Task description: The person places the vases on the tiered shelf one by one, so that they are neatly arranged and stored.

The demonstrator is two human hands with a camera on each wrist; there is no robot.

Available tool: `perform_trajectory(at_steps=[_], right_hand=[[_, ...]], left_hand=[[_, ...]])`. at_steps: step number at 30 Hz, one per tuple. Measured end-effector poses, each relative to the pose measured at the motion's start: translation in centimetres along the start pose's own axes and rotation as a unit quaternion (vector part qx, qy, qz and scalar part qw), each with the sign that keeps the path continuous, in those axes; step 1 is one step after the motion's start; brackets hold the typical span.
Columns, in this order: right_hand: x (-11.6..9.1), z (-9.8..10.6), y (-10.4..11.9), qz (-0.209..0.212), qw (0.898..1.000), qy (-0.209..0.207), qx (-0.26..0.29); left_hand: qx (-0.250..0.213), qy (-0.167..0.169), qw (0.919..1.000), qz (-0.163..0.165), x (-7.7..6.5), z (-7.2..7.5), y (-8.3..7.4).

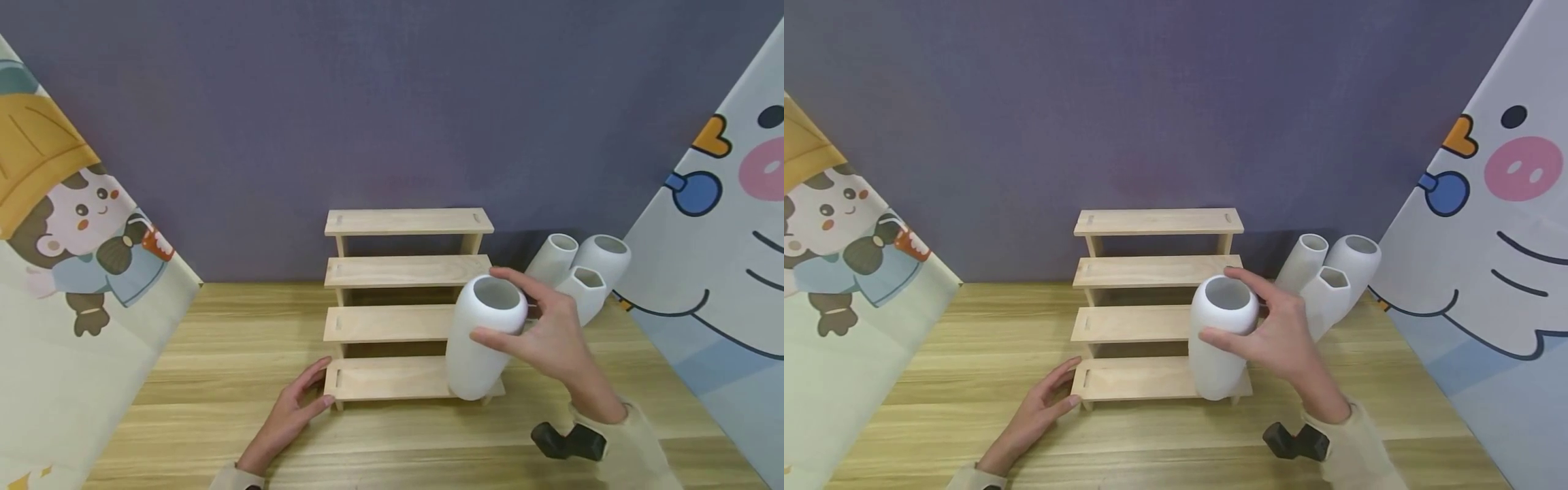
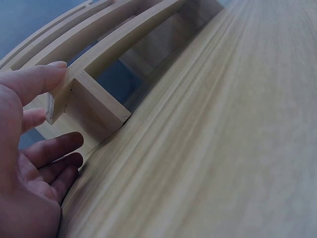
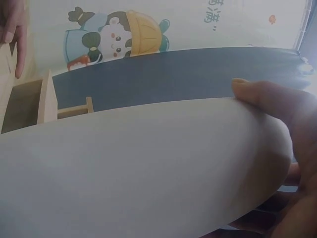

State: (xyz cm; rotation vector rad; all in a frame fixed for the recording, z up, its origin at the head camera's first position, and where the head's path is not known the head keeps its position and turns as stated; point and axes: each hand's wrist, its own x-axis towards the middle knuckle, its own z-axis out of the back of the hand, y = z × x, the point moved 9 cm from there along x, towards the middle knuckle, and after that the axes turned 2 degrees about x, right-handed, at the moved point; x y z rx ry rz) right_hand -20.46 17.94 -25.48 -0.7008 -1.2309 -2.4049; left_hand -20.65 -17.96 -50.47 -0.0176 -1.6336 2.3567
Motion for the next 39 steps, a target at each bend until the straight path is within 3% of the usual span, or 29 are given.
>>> perform_trajectory(at_steps=[7,21,39], right_hand=[[0.3,-1.9,0.5,0.03,0.999,0.014,0.024],[0.6,-4.6,1.5,0.04,0.998,0.04,0.027],[0.8,-7.9,2.9,0.072,0.994,0.067,0.039]], left_hand=[[-0.004,0.001,1.0,0.002,0.1,-0.1,0.0],[0.0,0.002,0.9998,0.022,0.2,-0.1,0.3],[0.003,0.0,0.9998,0.019,0.2,0.0,0.2]])
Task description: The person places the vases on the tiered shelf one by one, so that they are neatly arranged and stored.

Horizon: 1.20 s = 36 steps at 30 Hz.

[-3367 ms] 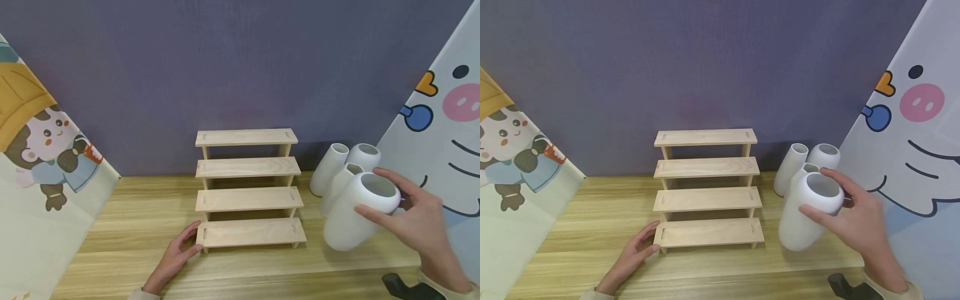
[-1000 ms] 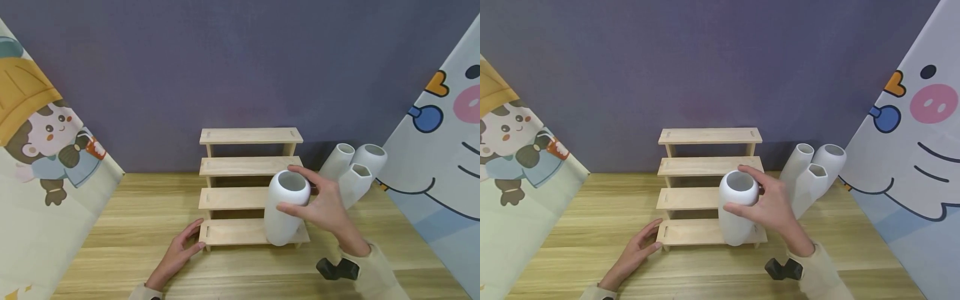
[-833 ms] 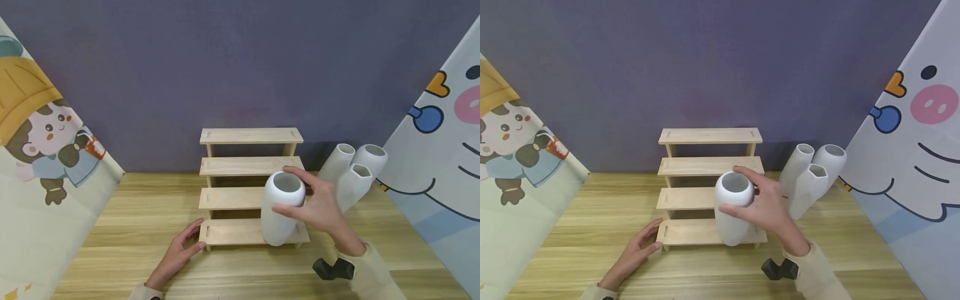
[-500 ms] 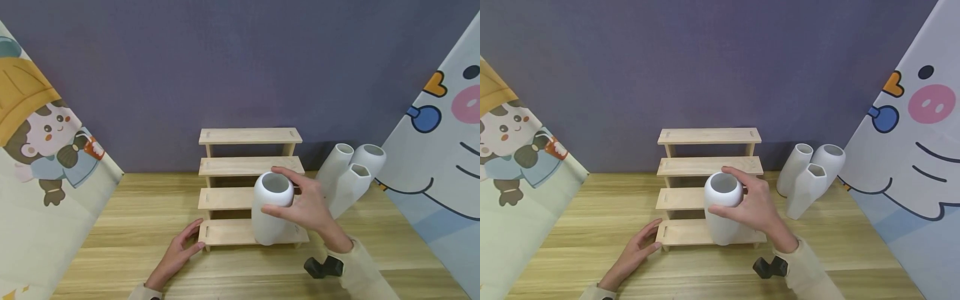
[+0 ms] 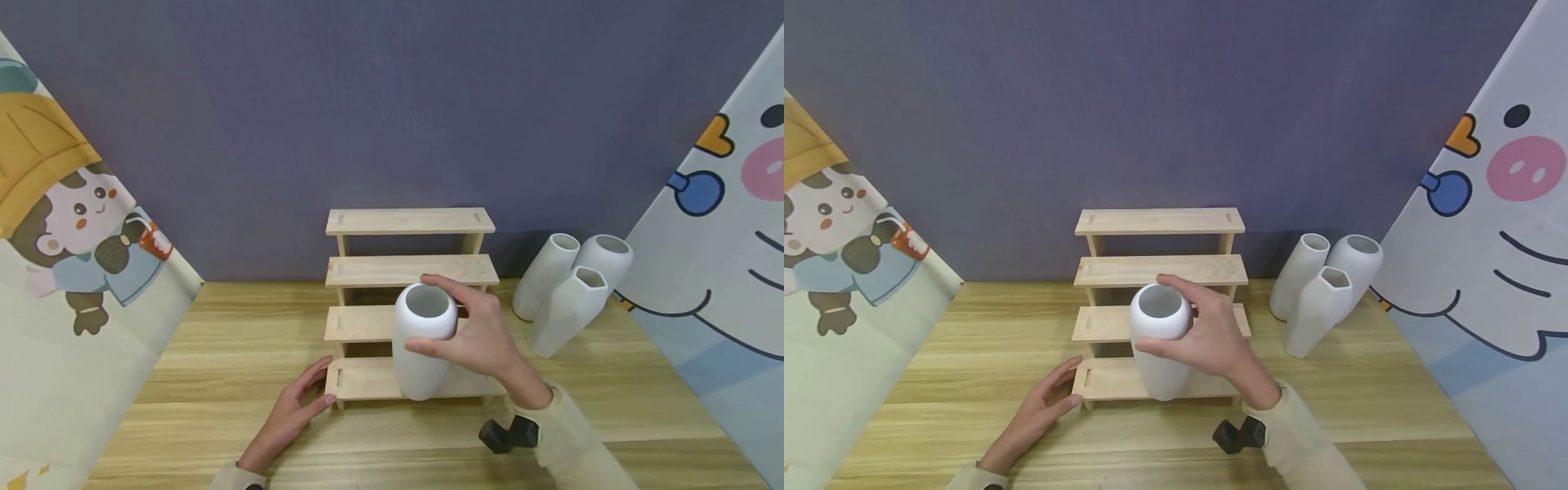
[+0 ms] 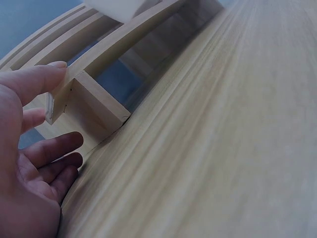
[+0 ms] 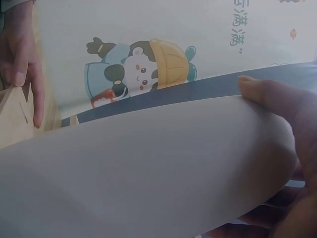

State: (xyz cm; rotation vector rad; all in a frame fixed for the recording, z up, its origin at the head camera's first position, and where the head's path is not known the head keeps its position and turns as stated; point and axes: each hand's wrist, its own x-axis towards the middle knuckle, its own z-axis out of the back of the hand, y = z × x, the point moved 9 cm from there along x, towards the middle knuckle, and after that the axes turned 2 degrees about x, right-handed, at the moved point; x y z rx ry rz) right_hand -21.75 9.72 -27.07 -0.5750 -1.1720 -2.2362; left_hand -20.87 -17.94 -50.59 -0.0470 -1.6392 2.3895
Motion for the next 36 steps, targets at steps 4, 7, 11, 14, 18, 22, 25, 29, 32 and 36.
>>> perform_trajectory(at_steps=[4,7,11,14,18,22,25,29,32,36], right_hand=[[0.2,-0.7,0.3,0.006,1.0,0.002,0.006],[0.4,-1.1,0.6,0.012,1.0,0.0,0.012],[0.7,-1.8,1.0,0.019,1.0,0.004,0.022],[0.8,-2.5,1.0,0.018,0.999,0.011,0.031],[0.9,-3.2,1.1,0.019,0.999,0.016,0.043],[1.1,-3.9,1.4,0.027,0.998,0.018,0.046],[1.2,-4.4,1.6,0.029,0.998,0.017,0.048],[1.3,-5.0,1.8,0.023,0.998,0.019,0.055],[1.4,-5.3,1.9,0.02,0.998,0.022,0.06],[1.6,-5.8,2.2,0.026,0.998,0.023,0.06]], left_hand=[[0.003,0.001,1.0,0.003,0.0,0.0,0.0],[0.003,-0.001,1.0,0.008,0.0,0.0,0.0],[0.009,-0.004,0.9998,0.016,0.0,0.1,0.0],[0.015,-0.005,0.9997,0.017,-0.1,0.1,0.0],[0.013,-0.002,0.9998,0.012,-0.1,0.1,-0.1],[0.008,-0.001,0.9999,0.008,-0.1,0.0,-0.1],[0.009,-0.002,0.9999,0.005,-0.1,0.0,-0.1],[0.008,-0.001,1.0,-0.001,-0.1,0.0,-0.2],[0.004,-0.001,1.0,-0.004,-0.1,0.0,-0.3],[0.002,-0.004,1.0,-0.008,-0.1,0.0,-0.5]])
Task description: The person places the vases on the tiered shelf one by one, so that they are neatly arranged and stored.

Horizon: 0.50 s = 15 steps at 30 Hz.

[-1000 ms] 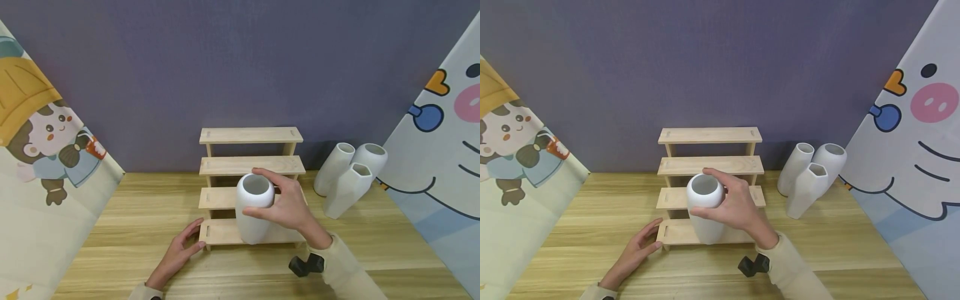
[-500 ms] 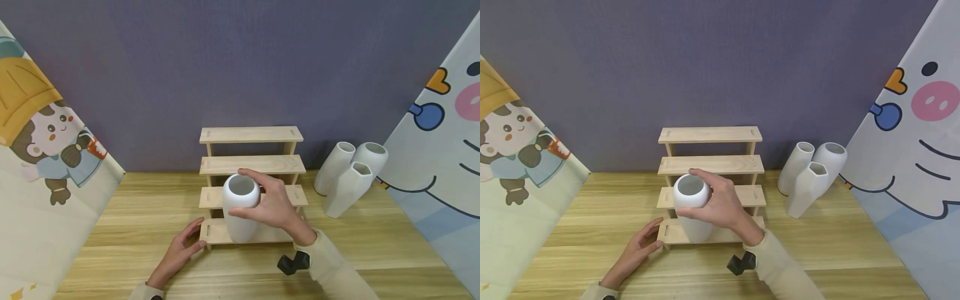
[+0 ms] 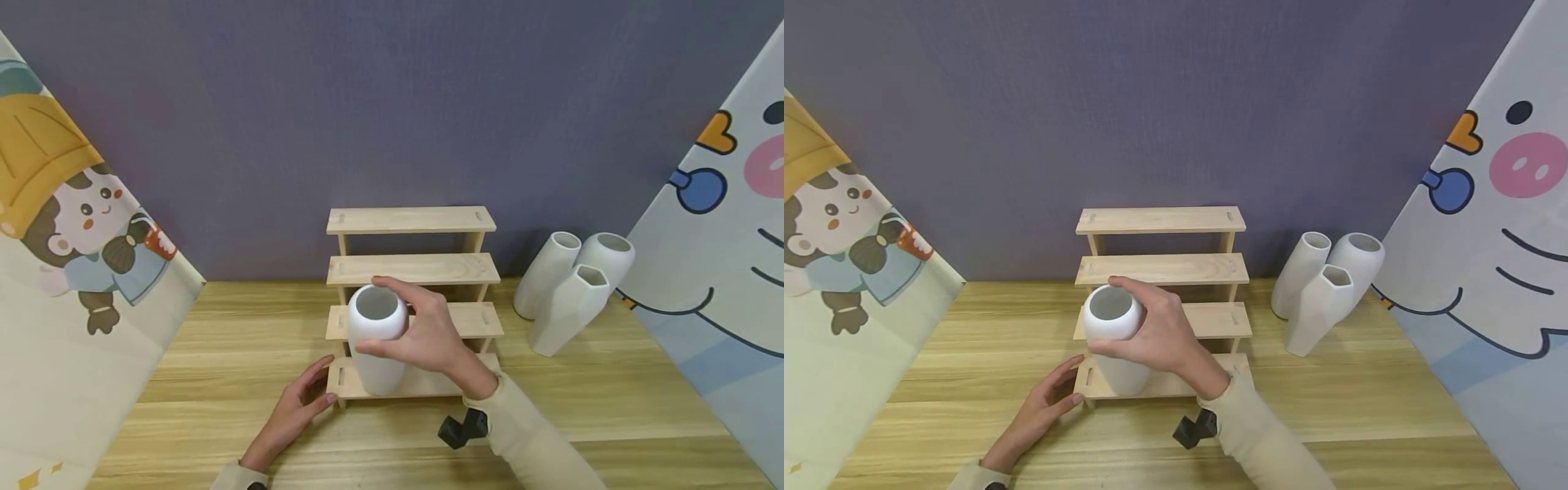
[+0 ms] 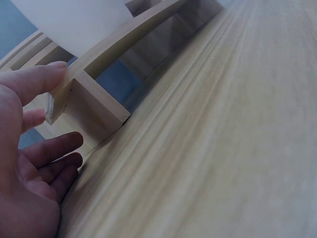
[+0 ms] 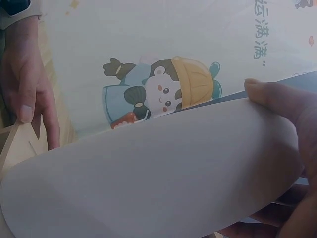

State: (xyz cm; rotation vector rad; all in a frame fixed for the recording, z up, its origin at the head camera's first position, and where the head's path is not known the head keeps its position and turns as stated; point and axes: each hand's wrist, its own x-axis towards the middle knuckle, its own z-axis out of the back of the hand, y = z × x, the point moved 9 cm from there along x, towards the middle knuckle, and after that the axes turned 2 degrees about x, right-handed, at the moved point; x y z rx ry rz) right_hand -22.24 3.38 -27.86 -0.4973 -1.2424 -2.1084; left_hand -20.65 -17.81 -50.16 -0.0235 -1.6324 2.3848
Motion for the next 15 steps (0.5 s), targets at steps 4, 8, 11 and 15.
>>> perform_trajectory(at_steps=[4,8,11,15], right_hand=[[0.2,-0.4,0.3,0.008,1.0,0.002,0.002],[0.4,-0.9,0.4,0.006,1.0,0.008,0.008],[0.4,-1.2,0.4,-0.002,1.0,0.013,0.013],[0.4,-1.5,0.5,-0.004,1.0,0.015,0.02]], left_hand=[[0.002,-0.004,1.0,-0.007,0.0,0.1,-0.1],[0.003,-0.003,0.9995,-0.03,0.0,0.1,-0.4],[-0.001,0.0,0.9988,-0.05,-0.1,0.1,-0.6],[-0.009,0.002,0.9982,-0.059,-0.1,0.1,-0.8]])
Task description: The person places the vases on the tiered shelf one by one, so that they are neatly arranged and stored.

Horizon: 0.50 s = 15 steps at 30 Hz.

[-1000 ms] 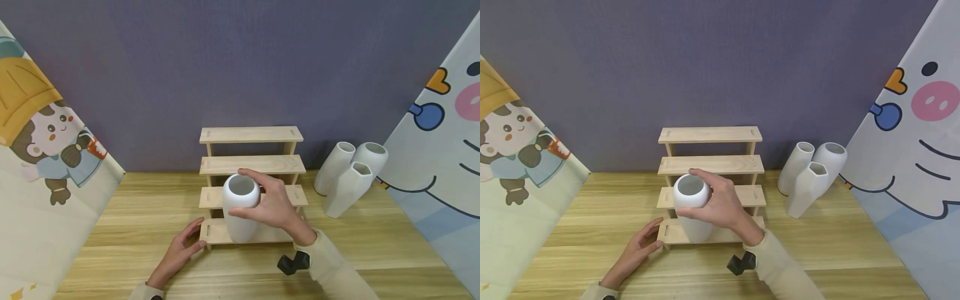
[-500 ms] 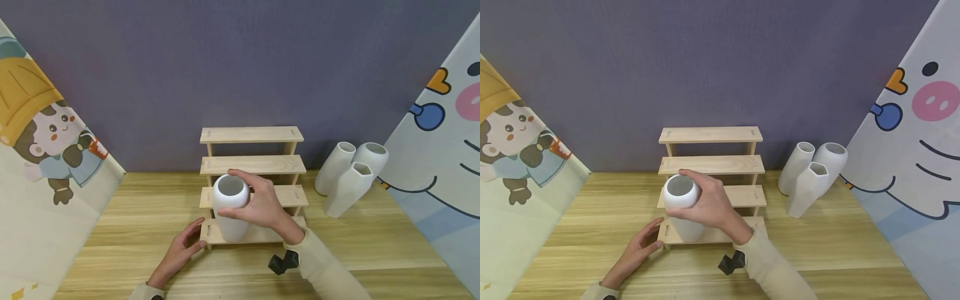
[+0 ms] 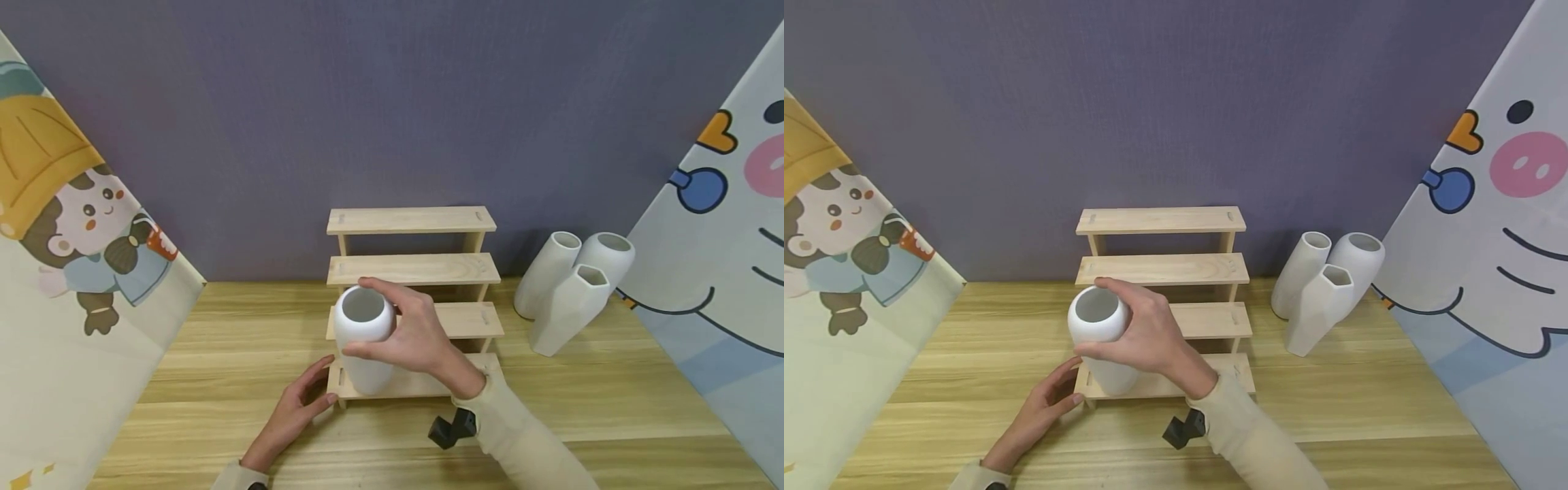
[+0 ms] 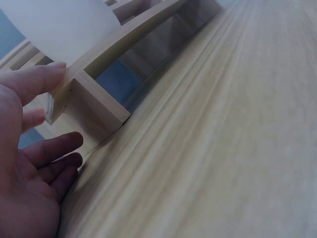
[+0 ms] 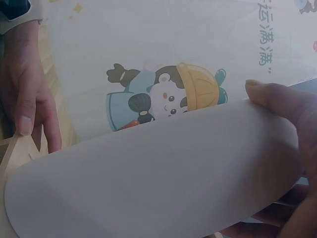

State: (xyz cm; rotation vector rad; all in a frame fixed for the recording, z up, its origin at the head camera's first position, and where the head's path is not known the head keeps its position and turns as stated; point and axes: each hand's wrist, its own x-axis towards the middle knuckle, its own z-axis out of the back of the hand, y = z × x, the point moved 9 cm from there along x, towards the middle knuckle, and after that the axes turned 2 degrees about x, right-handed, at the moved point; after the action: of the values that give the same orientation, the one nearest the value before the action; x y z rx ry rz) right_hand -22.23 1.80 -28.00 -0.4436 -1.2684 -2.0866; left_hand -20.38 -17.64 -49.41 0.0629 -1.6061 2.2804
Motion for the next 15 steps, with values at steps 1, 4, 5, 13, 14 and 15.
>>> perform_trajectory(at_steps=[1,4,5,13,14,15], right_hand=[[-0.01,-0.05,-0.01,0.0,1.0,0.001,0.001],[-0.01,-0.13,-0.02,-0.003,1.0,0.007,0.0],[0.0,-0.14,-0.03,-0.007,1.0,0.01,-0.003],[0.05,-0.53,-0.4,-0.056,0.997,0.046,-0.018],[0.04,-0.57,-0.42,-0.057,0.997,0.048,-0.019],[0.04,-0.63,-0.4,-0.058,0.997,0.051,-0.02]], left_hand=[[-0.001,0.001,1.0,-0.001,0.01,-0.03,-0.03],[-0.001,0.001,1.0,-0.002,0.06,-0.08,-0.06],[0.0,0.001,1.0,-0.003,0.07,-0.07,-0.08],[0.002,-0.004,1.0,-0.004,0.03,0.0,0.03],[0.001,-0.003,1.0,-0.003,0.02,0.0,0.08],[0.001,-0.002,1.0,-0.004,0.02,-0.01,0.1]])
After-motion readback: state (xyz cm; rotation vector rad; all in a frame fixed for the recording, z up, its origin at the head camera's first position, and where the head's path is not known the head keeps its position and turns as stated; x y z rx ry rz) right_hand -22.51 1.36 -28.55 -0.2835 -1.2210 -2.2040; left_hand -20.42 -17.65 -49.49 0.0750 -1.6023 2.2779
